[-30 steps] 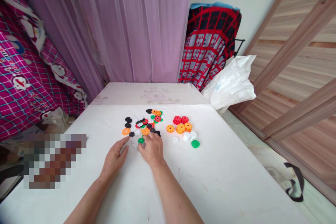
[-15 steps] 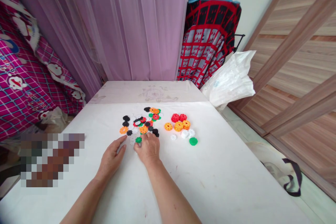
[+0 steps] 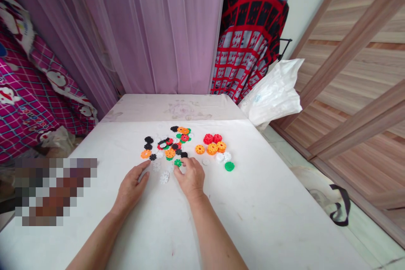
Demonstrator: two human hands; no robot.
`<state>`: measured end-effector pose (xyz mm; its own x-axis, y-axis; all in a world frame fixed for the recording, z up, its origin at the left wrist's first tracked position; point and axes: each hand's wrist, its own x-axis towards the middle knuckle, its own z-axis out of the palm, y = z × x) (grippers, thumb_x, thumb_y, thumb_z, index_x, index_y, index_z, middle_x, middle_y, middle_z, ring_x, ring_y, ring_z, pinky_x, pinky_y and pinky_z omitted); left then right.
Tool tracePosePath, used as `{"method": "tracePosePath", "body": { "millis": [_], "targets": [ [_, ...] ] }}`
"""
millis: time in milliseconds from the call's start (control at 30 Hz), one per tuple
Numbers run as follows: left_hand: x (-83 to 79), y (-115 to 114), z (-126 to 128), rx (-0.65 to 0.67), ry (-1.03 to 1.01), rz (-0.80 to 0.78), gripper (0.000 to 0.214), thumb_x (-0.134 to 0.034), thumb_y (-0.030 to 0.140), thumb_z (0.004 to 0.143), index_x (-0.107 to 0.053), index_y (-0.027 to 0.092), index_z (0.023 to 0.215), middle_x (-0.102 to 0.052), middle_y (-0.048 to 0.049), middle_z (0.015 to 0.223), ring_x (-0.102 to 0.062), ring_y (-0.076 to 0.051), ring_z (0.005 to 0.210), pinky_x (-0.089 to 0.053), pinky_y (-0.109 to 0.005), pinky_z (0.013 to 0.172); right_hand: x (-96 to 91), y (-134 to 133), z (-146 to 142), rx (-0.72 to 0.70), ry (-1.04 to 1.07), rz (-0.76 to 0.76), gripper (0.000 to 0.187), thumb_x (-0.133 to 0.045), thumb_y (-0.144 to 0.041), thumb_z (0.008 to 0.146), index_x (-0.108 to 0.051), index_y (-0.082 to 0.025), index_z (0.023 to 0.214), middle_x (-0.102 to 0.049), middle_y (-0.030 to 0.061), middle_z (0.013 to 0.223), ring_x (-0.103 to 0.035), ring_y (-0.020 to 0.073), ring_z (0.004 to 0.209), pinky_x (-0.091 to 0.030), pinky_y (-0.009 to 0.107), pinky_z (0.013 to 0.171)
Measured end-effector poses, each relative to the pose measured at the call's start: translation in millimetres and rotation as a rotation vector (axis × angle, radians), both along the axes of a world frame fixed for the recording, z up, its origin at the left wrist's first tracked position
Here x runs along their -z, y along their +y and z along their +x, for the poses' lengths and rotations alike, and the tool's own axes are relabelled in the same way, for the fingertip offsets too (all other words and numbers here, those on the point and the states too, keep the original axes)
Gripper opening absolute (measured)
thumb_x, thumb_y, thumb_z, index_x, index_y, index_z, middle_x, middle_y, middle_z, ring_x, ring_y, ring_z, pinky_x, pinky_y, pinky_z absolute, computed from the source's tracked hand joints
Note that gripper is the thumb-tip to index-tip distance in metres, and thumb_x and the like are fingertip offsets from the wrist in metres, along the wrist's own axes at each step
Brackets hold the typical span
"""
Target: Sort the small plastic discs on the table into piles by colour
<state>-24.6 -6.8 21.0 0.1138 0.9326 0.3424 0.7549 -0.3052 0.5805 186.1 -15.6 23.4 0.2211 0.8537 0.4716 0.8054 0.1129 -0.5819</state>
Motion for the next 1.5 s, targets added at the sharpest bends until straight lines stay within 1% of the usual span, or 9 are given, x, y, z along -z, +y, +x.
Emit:
{"method": "tracePosePath", "body": {
  "millis": [200,333,467,833,967,1033,1133,1233,1500],
  "targets": [
    [-0.5,-1,-1,0.011,0.011,0.001,0.04,-0.042,0.034,0.088,-0.065,0.022,0.118,-0.07,-0.006,0.117,-0.064,-0.023,0.108,-0.051,-0.041,0.097,-14.3,-13,72,0.204,0.077,0.085,0.028,-0.055,-0.044,0.078,-0.069,-0.021,0.087,-0.063,0.0024,0.076,-0.053,0.0152,0.066,-0.044,0.028,0.069],
    [1.3,0,-1,0.041,0.025,0.023,0.039,-0.042,0.034,0.088,-0.067,0.021,0.115,-0.071,-0.0069,0.117,-0.064,-0.024,0.108,-0.05,-0.042,0.098,-14.1,-29,139,0.484,0.134,0.003,0.042,-0.053,-0.057,0.073,-0.07,-0.021,0.085,-0.063,0.0045,0.078,-0.054,0.0176,0.067,-0.043,0.031,0.065],
    [5.1,2,-3,0.06,0.041,0.039,0.038,-0.042,0.037,0.089,-0.067,0.022,0.113,-0.07,-0.0068,0.117,-0.064,-0.025,0.11,-0.048,-0.043,0.1,-9.2,-39,165,0.513,0.165,-0.102,0.048,-0.054,-0.062,0.069,-0.071,-0.021,0.086,-0.065,0.0048,0.08,-0.055,0.0182,0.067,-0.042,0.032,0.065],
    [9.6,4,-5,0.072,0.039,0.059,0.036,-0.043,0.036,0.089,-0.067,0.023,0.113,-0.07,-0.0065,0.117,-0.064,-0.024,0.11,-0.049,-0.043,0.1,-2.3,-38,159,0.475,-0.013,-0.166,0.035,-0.054,-0.053,0.072,-0.069,-0.024,0.086,-0.066,0.0032,0.083,-0.058,0.0195,0.073,-0.04,0.031,0.065],
    [9.4,4,-4,0.062,0.033,0.049,0.037,-0.043,0.036,0.089,-0.068,0.023,0.112,-0.07,-0.0066,0.118,-0.064,-0.025,0.11,-0.05,-0.044,0.1,-6.5,-39,151,0.482,-0.06,-0.086,0.036,-0.055,-0.049,0.074,-0.069,-0.022,0.094,-0.066,0.0045,0.086,-0.059,0.0204,0.076,-0.043,0.031,0.068],
    [8.4,3,-2,0.054,0.033,0.049,0.036,-0.043,0.035,0.089,-0.068,0.023,0.112,-0.07,-0.0062,0.118,-0.064,-0.025,0.11,-0.05,-0.044,0.1,-11.6,-34,135,0.383,-0.094,-0.01,0.032,-0.054,-0.043,0.078,-0.069,-0.022,0.096,-0.067,0.0058,0.09,-0.06,0.0205,0.08,-0.045,0.032,0.074],
    [5.8,3,-1,0.062,0.034,0.061,0.036,-0.043,0.034,0.088,-0.068,0.023,0.112,-0.07,-0.0061,0.117,-0.064,-0.025,0.11,-0.05,-0.043,0.1,-18.3,-16,98,0.033,-0.147,0.046,0.023,-0.054,-0.032,0.082,-0.068,-0.022,0.097,-0.068,0.007,0.103,-0.06,0.0209,0.098,-0.045,0.033,0.089],
    [3.2,2,-1,0.073,0.041,0.06,0.037,-0.042,0.034,0.089,-0.068,0.023,0.112,-0.071,-0.0062,0.117,-0.065,-0.024,0.108,-0.05,-0.042,0.099,-21.7,10,60,-0.193,-0.156,-0.034,0.025,-0.058,-0.026,0.08,-0.065,-0.022,0.104,-0.066,0.0061,0.118,-0.058,0.0198,0.109,-0.043,0.032,0.095],
    [8.0,4,2,0.067,0.037,0.063,0.036,-0.043,0.032,0.088,-0.069,0.024,0.111,-0.071,-0.0063,0.116,-0.065,-0.025,0.109,-0.047,-0.046,0.103,-22.2,43,19,-0.019,-0.223,-0.357,0.026,-0.06,-0.033,0.082,-0.064,-0.021,0.105,-0.069,0.0062,0.099,-0.059,0.0225,0.098,-0.042,0.031,0.078]
  ]
}}
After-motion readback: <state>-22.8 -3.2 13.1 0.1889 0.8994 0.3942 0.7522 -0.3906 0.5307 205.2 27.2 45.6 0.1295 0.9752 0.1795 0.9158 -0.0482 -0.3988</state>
